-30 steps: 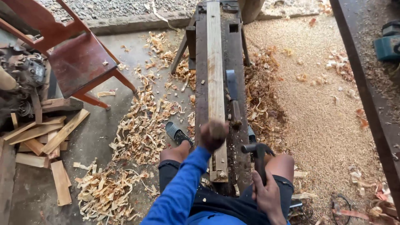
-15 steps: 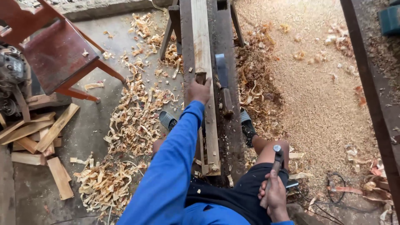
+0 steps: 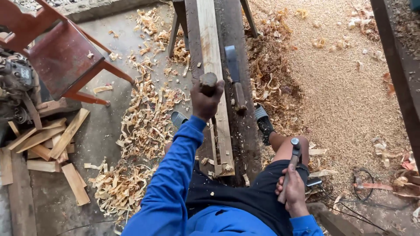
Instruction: Chiseling out mortises in a wooden beam using a hammer and chisel.
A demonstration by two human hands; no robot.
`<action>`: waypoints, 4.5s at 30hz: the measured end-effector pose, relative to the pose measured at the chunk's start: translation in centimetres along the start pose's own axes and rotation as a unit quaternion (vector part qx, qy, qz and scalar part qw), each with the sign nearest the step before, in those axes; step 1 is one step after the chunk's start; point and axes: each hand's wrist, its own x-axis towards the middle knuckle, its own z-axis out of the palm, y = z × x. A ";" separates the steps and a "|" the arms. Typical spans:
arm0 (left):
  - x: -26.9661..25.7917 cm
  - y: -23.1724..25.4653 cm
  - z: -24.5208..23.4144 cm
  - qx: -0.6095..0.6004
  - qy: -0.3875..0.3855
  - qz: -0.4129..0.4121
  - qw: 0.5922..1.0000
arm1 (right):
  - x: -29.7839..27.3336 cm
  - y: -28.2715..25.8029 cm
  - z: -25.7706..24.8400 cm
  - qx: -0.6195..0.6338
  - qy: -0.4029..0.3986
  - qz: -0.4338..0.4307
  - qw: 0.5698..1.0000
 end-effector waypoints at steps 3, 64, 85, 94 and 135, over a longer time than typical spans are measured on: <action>0.5 1.5 0.5 0.117 -0.018 0.005 0.993 | -0.2 0.4 -0.5 0.009 0.004 -0.003 1.000; -6.3 0.4 0.1 0.141 -0.077 -0.041 0.986 | -9.3 -16.2 16.2 -0.477 -0.141 -0.456 0.738; 4.5 -3.2 2.9 0.019 -0.203 -0.377 0.904 | -2.6 -0.7 -1.3 -0.005 0.055 0.005 0.998; 2.3 2.3 0.1 -0.048 -0.050 -0.119 0.990 | -1.3 -0.5 -1.6 -0.022 0.015 -0.002 1.000; -1.1 0.5 1.5 0.101 -0.019 0.020 0.994 | -13.1 -19.2 20.0 -0.295 -0.092 -0.519 0.797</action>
